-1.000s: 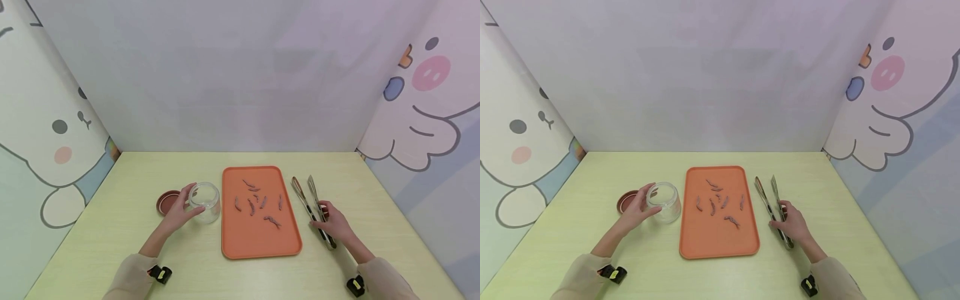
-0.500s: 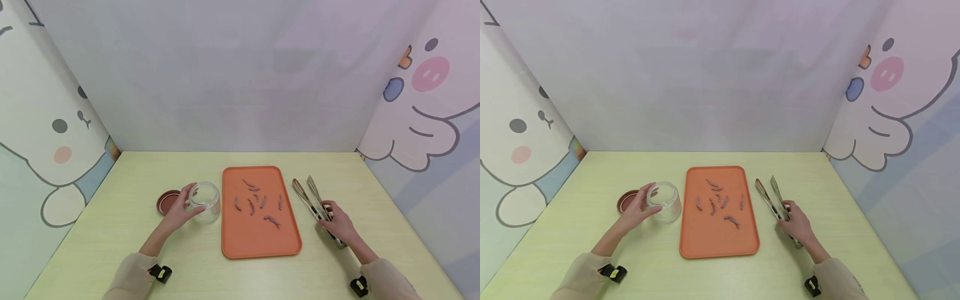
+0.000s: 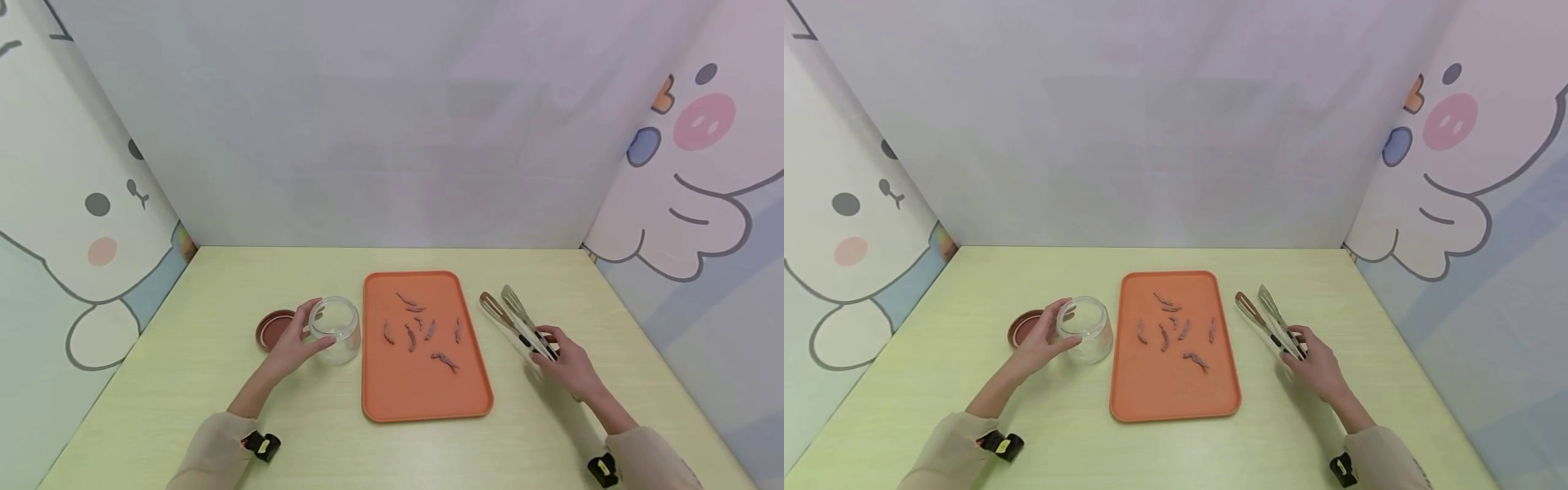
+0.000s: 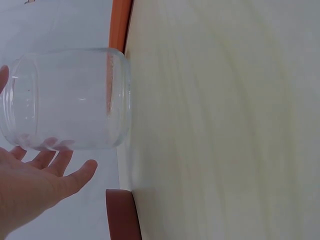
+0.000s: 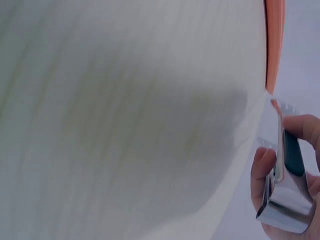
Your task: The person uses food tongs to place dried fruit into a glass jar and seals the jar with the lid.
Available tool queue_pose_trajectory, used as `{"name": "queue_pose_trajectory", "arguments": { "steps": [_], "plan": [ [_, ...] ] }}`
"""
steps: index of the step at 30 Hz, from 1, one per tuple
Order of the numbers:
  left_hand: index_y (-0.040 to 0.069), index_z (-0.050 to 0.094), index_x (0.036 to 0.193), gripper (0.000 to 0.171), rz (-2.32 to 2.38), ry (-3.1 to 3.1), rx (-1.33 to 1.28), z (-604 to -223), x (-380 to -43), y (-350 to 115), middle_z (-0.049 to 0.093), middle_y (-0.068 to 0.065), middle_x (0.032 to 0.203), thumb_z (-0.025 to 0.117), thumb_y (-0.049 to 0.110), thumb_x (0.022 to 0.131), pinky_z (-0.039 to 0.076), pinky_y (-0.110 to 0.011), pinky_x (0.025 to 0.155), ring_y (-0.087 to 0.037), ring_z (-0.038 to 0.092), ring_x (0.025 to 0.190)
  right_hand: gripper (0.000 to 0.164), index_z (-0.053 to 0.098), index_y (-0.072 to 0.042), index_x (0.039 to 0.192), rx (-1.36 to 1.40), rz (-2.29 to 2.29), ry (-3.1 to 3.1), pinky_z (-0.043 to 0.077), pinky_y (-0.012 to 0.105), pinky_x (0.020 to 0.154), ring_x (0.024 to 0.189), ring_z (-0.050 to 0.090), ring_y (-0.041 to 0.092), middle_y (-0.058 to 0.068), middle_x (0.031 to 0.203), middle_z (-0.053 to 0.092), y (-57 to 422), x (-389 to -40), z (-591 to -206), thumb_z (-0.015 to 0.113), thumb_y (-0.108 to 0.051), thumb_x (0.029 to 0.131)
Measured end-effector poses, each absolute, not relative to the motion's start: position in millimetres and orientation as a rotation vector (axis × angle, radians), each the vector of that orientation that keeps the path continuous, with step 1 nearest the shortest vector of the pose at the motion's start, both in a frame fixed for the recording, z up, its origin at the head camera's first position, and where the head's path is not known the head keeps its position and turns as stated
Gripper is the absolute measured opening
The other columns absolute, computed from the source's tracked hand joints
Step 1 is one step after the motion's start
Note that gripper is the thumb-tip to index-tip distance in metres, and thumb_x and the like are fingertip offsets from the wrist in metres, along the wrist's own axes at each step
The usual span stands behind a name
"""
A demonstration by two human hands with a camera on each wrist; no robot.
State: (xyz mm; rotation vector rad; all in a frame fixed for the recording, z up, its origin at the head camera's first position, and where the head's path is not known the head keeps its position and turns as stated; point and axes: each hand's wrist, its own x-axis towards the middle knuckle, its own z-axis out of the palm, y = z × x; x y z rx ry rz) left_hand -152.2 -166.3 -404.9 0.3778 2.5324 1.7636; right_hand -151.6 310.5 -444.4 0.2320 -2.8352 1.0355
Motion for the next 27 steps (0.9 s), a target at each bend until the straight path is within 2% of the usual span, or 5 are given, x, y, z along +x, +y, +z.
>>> {"name": "queue_pose_trajectory", "arguments": {
  "steps": [9,18,27],
  "plan": [
    [0.000,0.022,0.134,0.071,1.765,2.526,0.377,-404.4,-152.0,-166.6,0.030,-0.025,0.132,0.066,0.007,0.079,0.028,-0.051,0.096,-0.037,0.025,0.122,0.045,0.047,-0.005,0.118,0.401,1.039,-2.799,0.043,0.025,0.048,0.066,0.052,0.017,0.015,0.096,0.056,311.5,-159.2,-437.1,0.067,-0.017,0.079],
    [0.000,0.022,0.134,0.071,1.769,2.519,0.371,-403.9,-151.9,-166.3,0.029,-0.025,0.133,0.066,0.007,0.079,0.027,-0.052,0.096,-0.037,0.025,0.122,0.045,0.049,-0.007,0.117,0.560,1.035,-2.739,0.043,0.025,0.046,0.063,0.051,0.013,0.008,0.091,0.056,303.9,-172.7,-421.7,0.069,-0.012,0.077],
    [0.000,0.021,0.134,0.071,1.758,2.523,0.361,-403.2,-151.5,-166.7,0.029,-0.024,0.133,0.066,0.008,0.079,0.027,-0.052,0.096,-0.036,0.025,0.123,0.044,0.049,-0.007,0.118,0.648,1.042,-2.751,0.044,0.025,0.048,0.066,0.052,0.015,0.006,0.090,0.056,287.3,-186.0,-409.6,0.068,-0.014,0.078]
  ]
}}
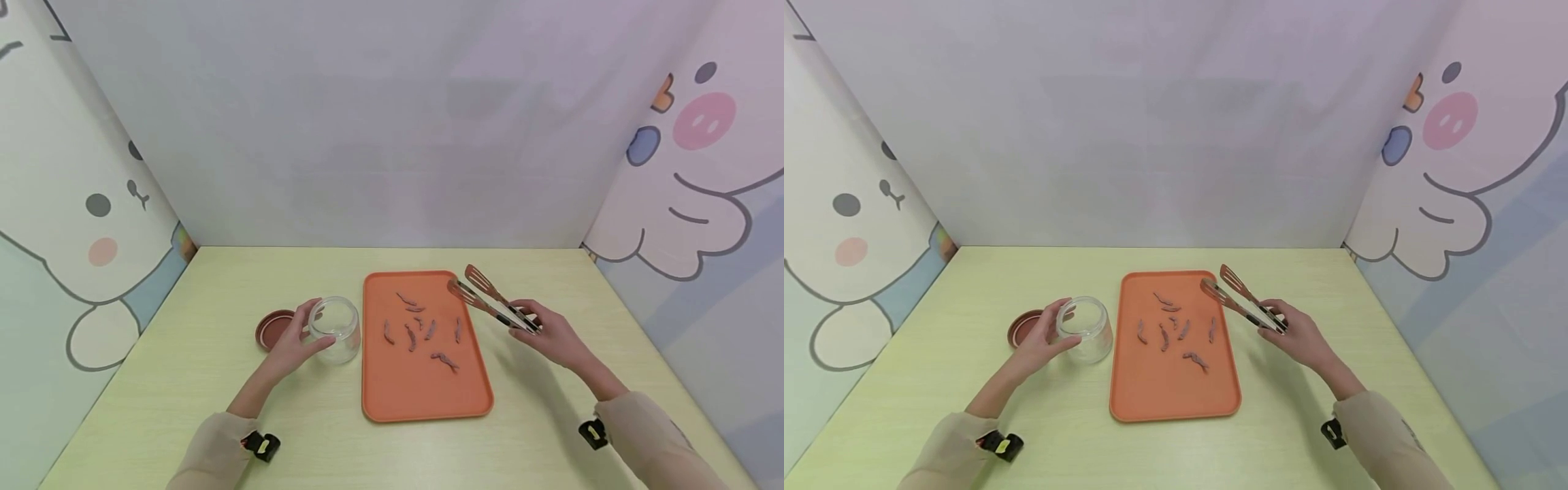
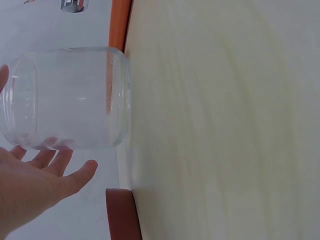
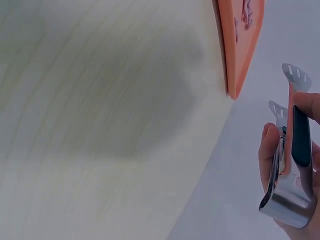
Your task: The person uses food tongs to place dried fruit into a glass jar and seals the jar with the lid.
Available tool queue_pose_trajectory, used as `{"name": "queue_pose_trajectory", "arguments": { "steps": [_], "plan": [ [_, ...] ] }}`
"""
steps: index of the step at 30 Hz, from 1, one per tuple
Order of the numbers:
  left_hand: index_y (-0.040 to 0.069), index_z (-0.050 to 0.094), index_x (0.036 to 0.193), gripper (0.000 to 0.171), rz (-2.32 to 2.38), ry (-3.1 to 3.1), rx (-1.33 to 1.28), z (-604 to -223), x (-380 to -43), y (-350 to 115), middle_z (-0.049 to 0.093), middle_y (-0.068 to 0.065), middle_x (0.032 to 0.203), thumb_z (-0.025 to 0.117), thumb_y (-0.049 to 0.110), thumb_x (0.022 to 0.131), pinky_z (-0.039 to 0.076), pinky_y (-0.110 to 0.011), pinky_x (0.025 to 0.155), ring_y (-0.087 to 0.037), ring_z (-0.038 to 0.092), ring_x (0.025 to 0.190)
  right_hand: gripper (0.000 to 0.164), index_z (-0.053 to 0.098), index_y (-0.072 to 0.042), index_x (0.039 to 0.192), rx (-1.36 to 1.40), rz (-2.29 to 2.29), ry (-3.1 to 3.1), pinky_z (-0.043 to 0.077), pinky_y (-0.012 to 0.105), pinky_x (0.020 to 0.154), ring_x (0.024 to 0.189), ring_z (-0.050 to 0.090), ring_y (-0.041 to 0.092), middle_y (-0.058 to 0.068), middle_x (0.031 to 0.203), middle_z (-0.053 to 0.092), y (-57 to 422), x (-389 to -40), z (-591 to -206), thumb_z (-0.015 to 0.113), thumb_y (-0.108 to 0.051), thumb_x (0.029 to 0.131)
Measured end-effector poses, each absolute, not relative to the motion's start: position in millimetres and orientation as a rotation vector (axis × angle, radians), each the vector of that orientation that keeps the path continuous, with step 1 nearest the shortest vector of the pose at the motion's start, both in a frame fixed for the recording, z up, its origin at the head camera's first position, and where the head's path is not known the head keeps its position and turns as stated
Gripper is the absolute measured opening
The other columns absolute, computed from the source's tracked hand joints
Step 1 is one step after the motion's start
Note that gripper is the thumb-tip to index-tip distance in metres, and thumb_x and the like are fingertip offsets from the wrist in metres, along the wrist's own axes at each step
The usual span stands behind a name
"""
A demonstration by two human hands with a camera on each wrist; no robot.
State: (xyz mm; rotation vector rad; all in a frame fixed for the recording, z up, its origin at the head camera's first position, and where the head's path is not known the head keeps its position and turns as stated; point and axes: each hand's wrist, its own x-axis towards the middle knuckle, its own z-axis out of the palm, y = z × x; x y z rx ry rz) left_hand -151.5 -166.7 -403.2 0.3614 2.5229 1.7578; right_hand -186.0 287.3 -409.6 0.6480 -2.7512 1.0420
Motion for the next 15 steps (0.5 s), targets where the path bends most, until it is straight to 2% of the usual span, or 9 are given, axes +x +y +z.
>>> {"name": "queue_pose_trajectory", "arguments": {
  "steps": [6,15],
  "plan": [
    [0.001,0.022,0.135,0.071,1.754,2.522,0.362,-402.8,-151.4,-167.1,0.029,-0.024,0.133,0.066,0.009,0.079,0.027,-0.052,0.096,-0.036,0.025,0.123,0.044,0.050,-0.007,0.118,0.684,1.034,-2.766,0.045,0.025,0.051,0.065,0.053,0.014,0.007,0.092,0.057,272.3,-193.9,-408.8,0.067,-0.014,0.079],
    [0.001,0.021,0.135,0.071,1.748,2.527,0.366,-403.1,-151.6,-166.4,0.029,-0.024,0.133,0.066,0.010,0.079,0.027,-0.053,0.096,-0.036,0.025,0.122,0.042,0.050,-0.008,0.119,0.674,1.022,-2.836,0.040,0.027,0.047,0.061,0.050,0.012,0.010,0.096,0.058,244.7,-201.7,-414.8,0.065,-0.014,0.080]
  ]
}}
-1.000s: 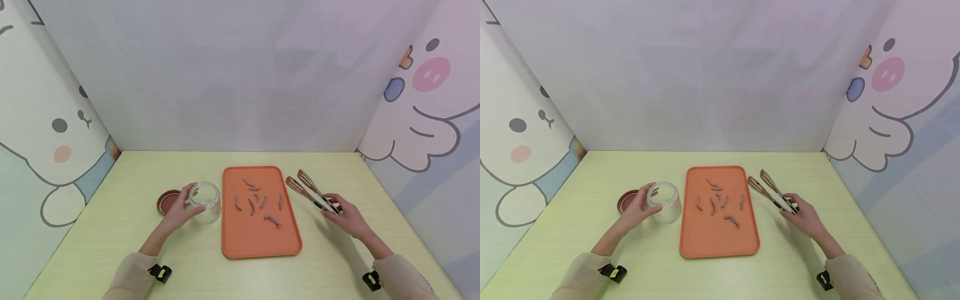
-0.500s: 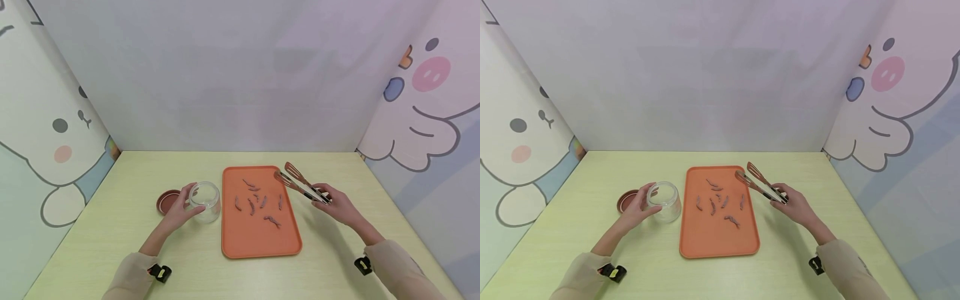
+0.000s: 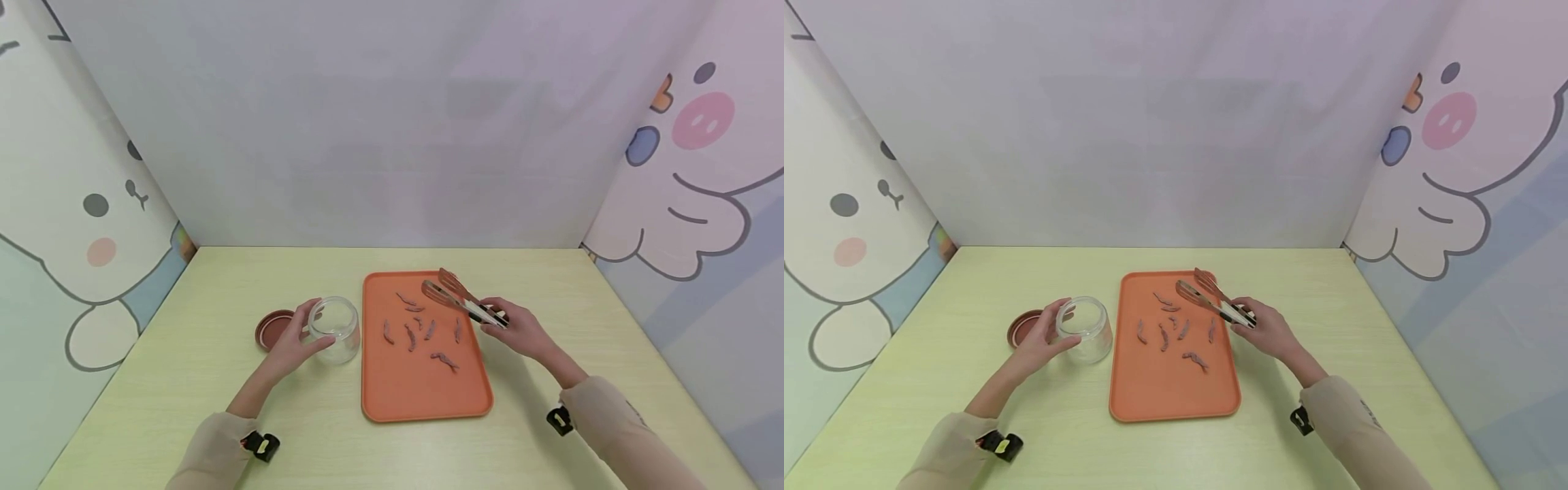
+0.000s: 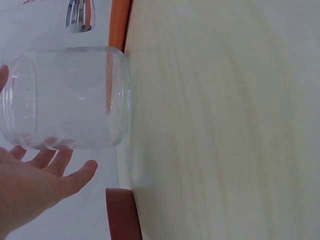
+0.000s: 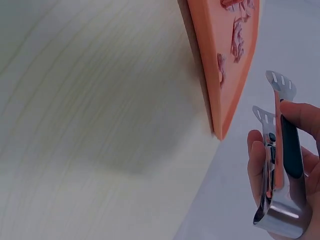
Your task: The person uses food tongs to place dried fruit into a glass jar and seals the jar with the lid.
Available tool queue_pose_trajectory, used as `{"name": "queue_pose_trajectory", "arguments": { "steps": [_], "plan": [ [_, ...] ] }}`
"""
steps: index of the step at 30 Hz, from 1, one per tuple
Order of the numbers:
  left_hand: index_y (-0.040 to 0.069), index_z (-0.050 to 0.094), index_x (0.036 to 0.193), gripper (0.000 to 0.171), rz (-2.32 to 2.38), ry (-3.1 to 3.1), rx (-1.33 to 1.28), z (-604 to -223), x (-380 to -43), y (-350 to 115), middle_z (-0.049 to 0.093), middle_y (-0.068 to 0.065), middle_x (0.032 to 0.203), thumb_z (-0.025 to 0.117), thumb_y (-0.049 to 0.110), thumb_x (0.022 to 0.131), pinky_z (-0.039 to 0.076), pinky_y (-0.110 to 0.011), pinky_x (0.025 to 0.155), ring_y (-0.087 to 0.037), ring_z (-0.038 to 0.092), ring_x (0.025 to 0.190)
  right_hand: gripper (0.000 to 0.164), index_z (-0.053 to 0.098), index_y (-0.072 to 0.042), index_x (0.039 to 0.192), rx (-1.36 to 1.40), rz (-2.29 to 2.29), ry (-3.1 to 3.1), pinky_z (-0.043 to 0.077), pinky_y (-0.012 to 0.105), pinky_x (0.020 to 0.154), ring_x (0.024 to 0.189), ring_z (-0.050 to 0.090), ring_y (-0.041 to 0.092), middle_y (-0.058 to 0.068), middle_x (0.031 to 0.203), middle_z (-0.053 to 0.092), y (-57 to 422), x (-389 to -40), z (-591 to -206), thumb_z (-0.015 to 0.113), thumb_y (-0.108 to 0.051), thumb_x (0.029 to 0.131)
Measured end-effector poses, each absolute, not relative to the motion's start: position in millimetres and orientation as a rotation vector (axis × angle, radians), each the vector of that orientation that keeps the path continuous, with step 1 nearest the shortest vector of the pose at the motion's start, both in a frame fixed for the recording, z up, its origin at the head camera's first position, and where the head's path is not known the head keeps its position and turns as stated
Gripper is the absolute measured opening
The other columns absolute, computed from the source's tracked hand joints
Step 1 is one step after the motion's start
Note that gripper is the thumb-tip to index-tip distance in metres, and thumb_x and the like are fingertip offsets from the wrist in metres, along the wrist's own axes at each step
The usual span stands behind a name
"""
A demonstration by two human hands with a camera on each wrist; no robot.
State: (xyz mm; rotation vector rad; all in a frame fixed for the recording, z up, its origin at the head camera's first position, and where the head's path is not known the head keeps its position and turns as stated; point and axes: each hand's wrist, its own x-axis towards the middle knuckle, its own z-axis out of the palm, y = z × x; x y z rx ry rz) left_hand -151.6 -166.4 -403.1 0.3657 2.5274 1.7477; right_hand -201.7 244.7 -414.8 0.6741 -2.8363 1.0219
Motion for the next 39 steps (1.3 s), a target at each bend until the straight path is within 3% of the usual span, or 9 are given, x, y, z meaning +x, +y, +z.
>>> {"name": "queue_pose_trajectory", "arguments": {
  "steps": [12,26,39],
  "plan": [
    [0.001,0.021,0.135,0.071,1.734,2.538,0.350,-402.9,-152.1,-166.0,0.030,-0.024,0.132,0.066,0.010,0.079,0.027,-0.052,0.096,-0.036,0.025,0.122,0.041,0.053,-0.006,0.117,0.728,0.998,-2.830,0.037,0.027,0.044,0.054,0.046,0.013,0.009,0.093,0.059,212.4,-210.8,-424.1,0.067,-0.012,0.079],
    [0.003,0.022,0.134,0.071,1.734,2.545,0.360,-407.5,-153.5,-167.7,0.030,-0.024,0.132,0.066,0.010,0.079,0.029,-0.050,0.096,-0.036,0.026,0.122,0.036,0.056,-0.008,0.113,0.695,0.934,-2.912,0.039,0.030,0.051,0.067,0.053,0.015,0.007,0.089,0.060,189.1,-220.1,-423.3,0.066,-0.009,0.078],
    [0.002,0.022,0.134,0.071,1.733,2.545,0.365,-405.5,-151.8,-167.1,0.030,-0.024,0.132,0.066,0.011,0.079,0.027,-0.053,0.096,-0.036,0.026,0.122,0.029,0.058,-0.011,0.107,0.669,0.803,-2.947,0.035,0.027,0.044,0.054,0.045,0.011,0.001,0.079,0.058,180.2,-224.0,-420.1,0.065,-0.010,0.079]
  ]
}}
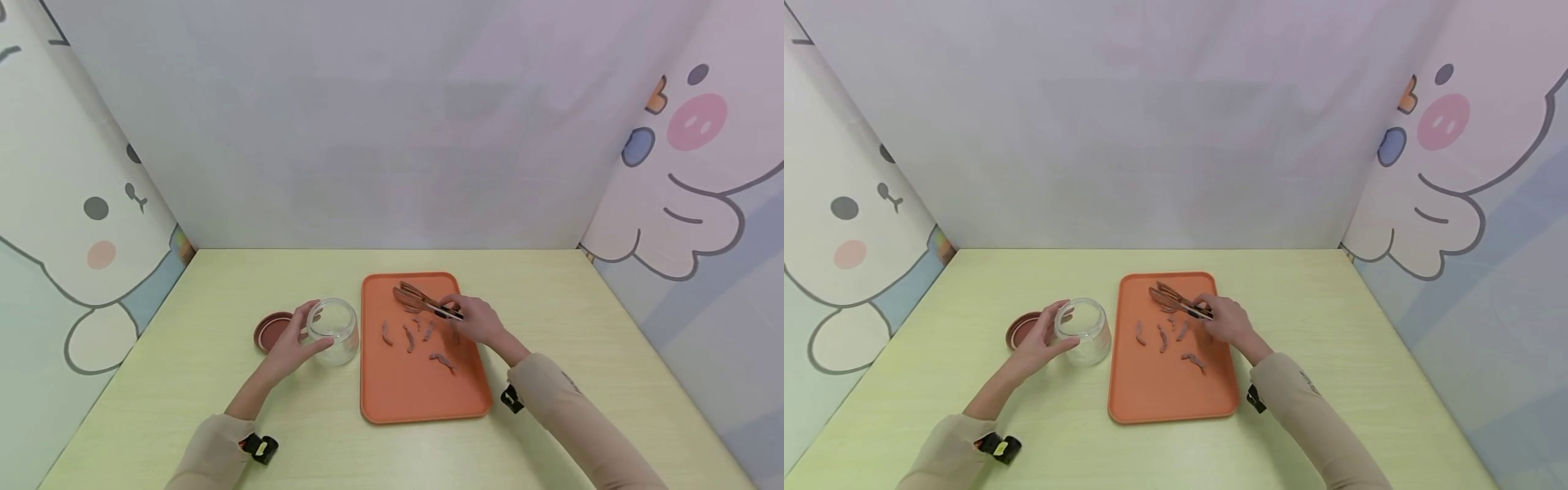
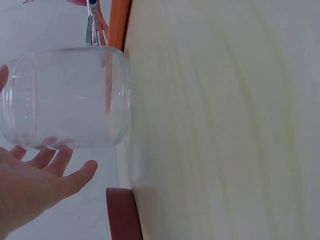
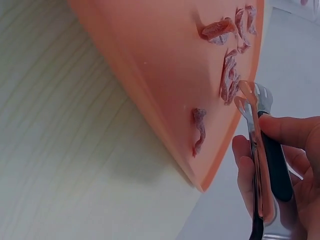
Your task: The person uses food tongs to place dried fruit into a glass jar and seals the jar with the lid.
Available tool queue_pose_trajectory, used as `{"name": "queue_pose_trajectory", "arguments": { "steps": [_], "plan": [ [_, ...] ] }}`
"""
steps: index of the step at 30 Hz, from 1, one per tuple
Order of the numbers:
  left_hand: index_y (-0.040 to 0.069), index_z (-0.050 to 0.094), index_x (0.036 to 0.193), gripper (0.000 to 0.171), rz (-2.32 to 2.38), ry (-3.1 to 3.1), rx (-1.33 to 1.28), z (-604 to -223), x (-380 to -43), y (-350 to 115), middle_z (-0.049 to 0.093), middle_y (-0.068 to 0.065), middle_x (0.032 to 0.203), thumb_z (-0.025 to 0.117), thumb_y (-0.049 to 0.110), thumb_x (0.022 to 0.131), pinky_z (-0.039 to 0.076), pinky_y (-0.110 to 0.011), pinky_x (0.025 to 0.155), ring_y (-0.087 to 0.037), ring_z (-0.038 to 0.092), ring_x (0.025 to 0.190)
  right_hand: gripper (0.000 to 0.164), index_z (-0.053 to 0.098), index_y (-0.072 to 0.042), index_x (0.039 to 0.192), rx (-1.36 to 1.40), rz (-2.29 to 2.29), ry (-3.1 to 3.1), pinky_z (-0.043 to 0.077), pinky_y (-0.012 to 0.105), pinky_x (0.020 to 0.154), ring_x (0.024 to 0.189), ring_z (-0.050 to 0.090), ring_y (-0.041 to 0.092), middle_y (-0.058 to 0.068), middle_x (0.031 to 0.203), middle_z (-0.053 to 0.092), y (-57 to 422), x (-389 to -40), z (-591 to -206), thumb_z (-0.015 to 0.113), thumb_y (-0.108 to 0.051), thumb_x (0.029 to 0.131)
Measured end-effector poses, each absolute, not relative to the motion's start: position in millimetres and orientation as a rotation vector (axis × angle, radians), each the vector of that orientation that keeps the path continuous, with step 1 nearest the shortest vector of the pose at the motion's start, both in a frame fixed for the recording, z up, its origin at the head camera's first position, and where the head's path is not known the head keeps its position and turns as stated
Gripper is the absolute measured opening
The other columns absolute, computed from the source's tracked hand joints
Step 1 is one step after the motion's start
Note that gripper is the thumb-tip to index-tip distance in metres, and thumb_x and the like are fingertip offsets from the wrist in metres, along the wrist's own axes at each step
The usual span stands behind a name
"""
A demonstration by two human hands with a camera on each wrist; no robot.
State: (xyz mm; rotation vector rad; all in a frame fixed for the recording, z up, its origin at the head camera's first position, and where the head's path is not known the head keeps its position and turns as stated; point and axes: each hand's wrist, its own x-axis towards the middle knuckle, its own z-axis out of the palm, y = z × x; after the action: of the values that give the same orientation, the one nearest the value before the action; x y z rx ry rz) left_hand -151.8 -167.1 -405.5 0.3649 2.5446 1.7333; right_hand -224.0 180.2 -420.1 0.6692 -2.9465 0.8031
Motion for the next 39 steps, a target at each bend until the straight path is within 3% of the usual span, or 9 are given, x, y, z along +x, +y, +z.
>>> {"name": "queue_pose_trajectory", "arguments": {
  "steps": [19,26,39],
  "plan": [
    [0.001,0.022,0.134,0.071,1.729,2.545,0.362,-405.7,-151.4,-167.0,0.030,-0.025,0.132,0.066,0.010,0.079,0.028,-0.053,0.095,-0.037,0.026,0.122,0.023,0.057,-0.011,0.101,0.715,0.925,-2.932,0.034,0.027,0.044,0.051,0.044,0.012,-0.001,0.074,0.056,183.1,-221.6,-421.0,0.062,-0.003,0.080],
    [0.001,0.022,0.134,0.071,1.723,2.554,0.358,-405.1,-151.3,-166.6,0.030,-0.025,0.132,0.066,0.010,0.079,0.028,-0.051,0.096,-0.036,0.026,0.122,0.024,0.058,-0.010,0.102,0.698,1.011,-2.901,0.033,0.026,0.039,0.040,0.039,0.013,0.003,0.074,0.057,190.5,-218.8,-415.3,0.060,-0.001,0.081],
    [0.001,0.022,0.134,0.071,1.720,2.545,0.359,-403.2,-150.7,-166.6,0.030,-0.025,0.132,0.066,0.011,0.079,0.028,-0.052,0.096,-0.037,0.026,0.122,0.026,0.058,-0.010,0.105,0.790,1.076,-2.806,0.040,0.027,0.038,0.046,0.050,0.008,0.006,0.080,0.059,204.0,-204.7,-385.3,0.059,0.001,0.081]
  ]
}}
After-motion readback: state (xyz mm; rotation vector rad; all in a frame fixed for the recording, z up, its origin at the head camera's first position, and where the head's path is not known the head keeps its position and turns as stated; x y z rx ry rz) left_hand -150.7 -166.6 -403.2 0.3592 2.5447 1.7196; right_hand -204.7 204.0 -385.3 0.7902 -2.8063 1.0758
